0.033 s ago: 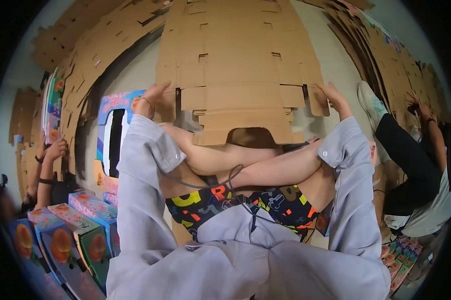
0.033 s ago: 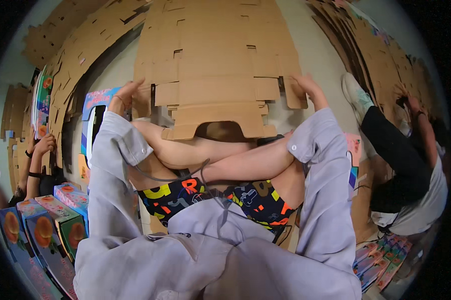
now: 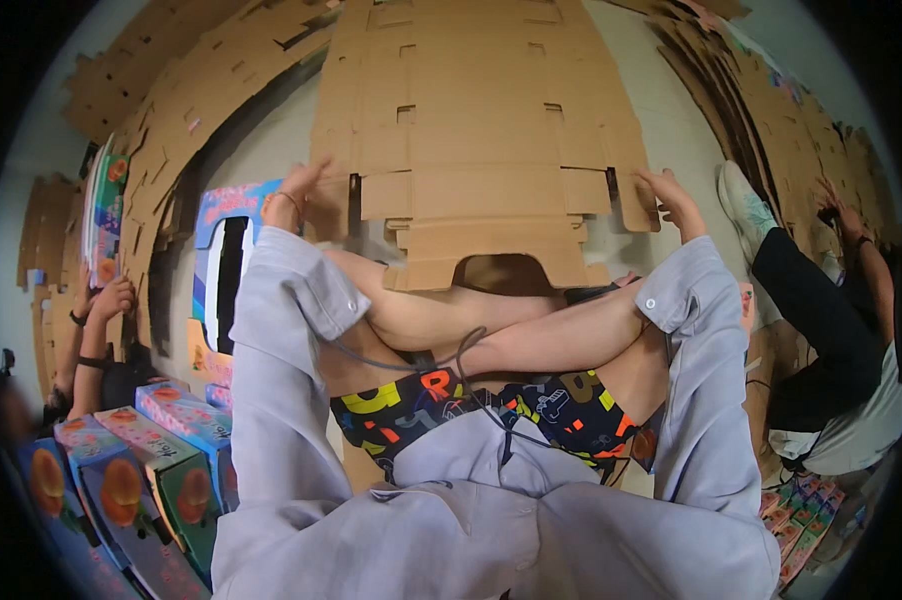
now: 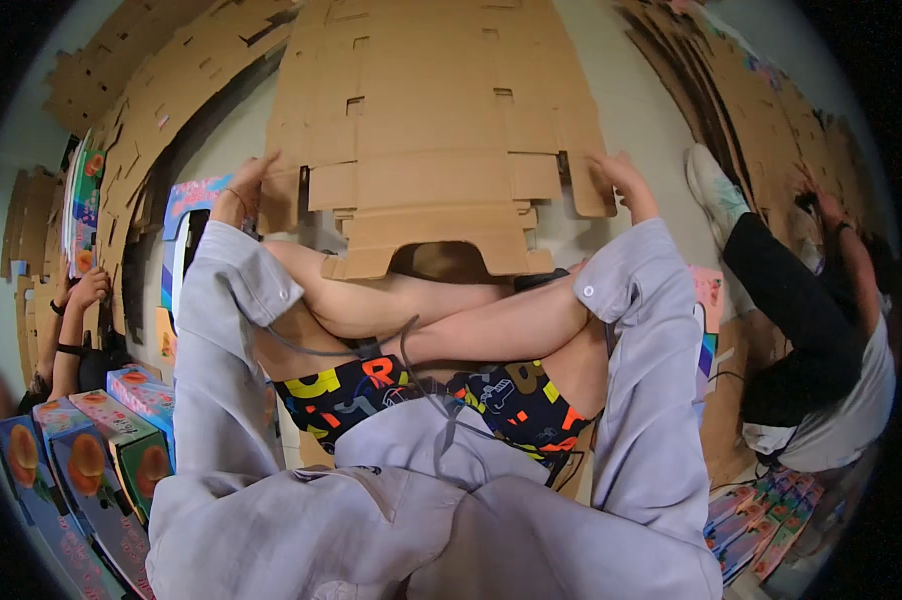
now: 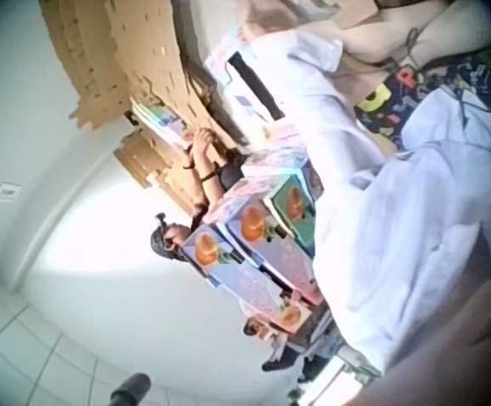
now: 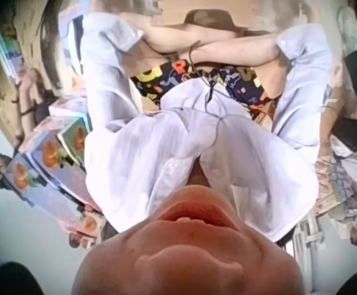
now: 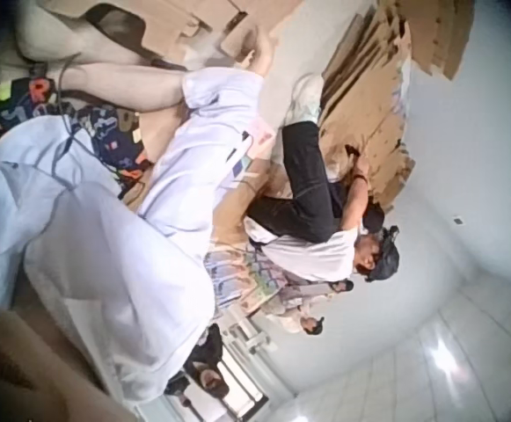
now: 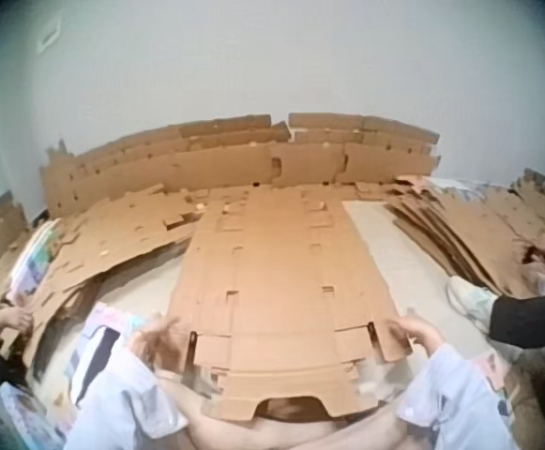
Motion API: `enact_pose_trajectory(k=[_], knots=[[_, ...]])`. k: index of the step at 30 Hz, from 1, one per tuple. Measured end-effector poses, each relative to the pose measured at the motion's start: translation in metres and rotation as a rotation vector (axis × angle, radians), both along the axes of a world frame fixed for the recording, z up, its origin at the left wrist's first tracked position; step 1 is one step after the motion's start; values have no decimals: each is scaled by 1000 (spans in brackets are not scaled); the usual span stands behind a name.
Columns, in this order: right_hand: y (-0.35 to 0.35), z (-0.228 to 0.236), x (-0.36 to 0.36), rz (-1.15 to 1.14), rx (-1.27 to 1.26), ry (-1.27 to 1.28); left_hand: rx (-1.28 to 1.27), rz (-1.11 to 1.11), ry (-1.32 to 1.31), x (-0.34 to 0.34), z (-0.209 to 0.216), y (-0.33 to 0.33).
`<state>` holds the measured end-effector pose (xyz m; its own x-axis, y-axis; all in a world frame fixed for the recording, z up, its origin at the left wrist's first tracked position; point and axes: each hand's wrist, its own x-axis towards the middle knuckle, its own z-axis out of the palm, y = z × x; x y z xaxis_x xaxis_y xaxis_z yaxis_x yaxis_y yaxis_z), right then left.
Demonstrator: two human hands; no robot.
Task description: Folding and assembling cardboard shipping or product boxes while sitting on the floor.
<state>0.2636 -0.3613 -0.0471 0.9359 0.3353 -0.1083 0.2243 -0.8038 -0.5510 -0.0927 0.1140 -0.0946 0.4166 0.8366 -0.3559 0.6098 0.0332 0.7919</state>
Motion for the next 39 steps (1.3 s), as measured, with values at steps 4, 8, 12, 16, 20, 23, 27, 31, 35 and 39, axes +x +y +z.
enact_pose_trajectory(k=[4, 8, 12, 16, 20, 23, 27, 31, 35, 39], knots=[[-18, 3, 26, 60, -244, 229, 246, 28, 235, -25, 4, 9], [-32, 24, 34, -75, 120, 408, -6, 104, 39, -38, 37, -9], [-42, 23, 36, -173, 603, 698, -347, 70, -516, -38, 65, -32], [-46, 4, 47, -232, 758, 747, -351, -60, -595, -26, 87, -57], [-35, -13, 51, -213, 687, 686, -305, -200, -709, -12, 106, -73], [-24, -16, 46, -320, 579, 664, -297, -225, -699, -11, 100, -69], [-14, -5, 34, -341, 494, 552, -246, -173, -586, -21, 60, -43], [4, 5, 5, 53, -195, 573, 172, -636, 205, -46, 28, -27], [26, 4, -33, 305, -295, 513, -588, -391, 344, -33, 37, -51], [35, 21, -38, 241, -168, 492, -149, -655, 454, 15, 52, -96]])
